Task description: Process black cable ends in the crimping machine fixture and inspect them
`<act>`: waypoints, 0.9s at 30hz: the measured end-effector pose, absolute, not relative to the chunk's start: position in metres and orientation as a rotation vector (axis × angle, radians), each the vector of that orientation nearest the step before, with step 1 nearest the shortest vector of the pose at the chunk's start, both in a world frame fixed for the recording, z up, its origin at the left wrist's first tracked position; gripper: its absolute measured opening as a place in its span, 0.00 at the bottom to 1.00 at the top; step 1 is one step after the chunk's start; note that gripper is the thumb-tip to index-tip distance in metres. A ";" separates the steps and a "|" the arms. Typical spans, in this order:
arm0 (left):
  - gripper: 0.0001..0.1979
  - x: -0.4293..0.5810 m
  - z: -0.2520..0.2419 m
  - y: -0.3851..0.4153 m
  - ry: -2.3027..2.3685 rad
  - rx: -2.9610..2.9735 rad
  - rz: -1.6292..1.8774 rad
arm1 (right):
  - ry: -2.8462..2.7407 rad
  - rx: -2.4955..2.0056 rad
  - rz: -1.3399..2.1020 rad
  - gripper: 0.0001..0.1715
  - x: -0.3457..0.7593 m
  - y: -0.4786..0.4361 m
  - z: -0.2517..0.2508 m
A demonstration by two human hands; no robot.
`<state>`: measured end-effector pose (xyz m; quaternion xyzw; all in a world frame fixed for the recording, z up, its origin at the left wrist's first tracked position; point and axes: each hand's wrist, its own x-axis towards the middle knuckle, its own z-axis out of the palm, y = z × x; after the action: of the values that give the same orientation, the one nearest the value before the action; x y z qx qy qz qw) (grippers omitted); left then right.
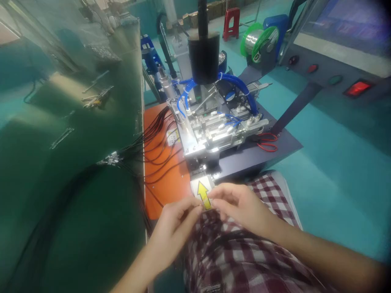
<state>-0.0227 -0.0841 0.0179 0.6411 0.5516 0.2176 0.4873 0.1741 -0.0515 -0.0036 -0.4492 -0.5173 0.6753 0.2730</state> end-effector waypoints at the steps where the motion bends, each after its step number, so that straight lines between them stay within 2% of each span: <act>1: 0.13 -0.021 0.017 -0.083 1.342 1.552 0.538 | -1.364 -1.209 1.822 0.07 0.173 -0.052 -0.005; 5: 0.13 -0.015 0.017 -0.079 1.332 1.576 0.524 | -1.287 -1.206 1.829 0.04 0.169 -0.054 -0.007; 8: 0.10 -0.012 0.018 -0.077 1.322 1.590 0.570 | -1.332 -1.217 1.759 0.05 0.168 -0.053 -0.008; 17: 0.05 -0.005 0.007 -0.078 1.502 1.858 0.791 | -1.689 -1.253 1.152 0.05 0.186 -0.050 -0.005; 22: 0.04 -0.003 0.005 -0.078 1.518 1.919 0.800 | -1.799 -1.034 0.903 0.11 0.181 -0.054 -0.010; 27: 0.03 -0.003 0.006 -0.077 1.525 1.931 0.796 | -1.902 -0.944 0.672 0.11 0.180 -0.053 -0.022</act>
<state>-0.0026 -0.0772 0.0057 0.7180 0.5670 0.2961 0.2743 0.1800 -0.0526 -0.0219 -0.3802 -0.7664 0.2708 0.4413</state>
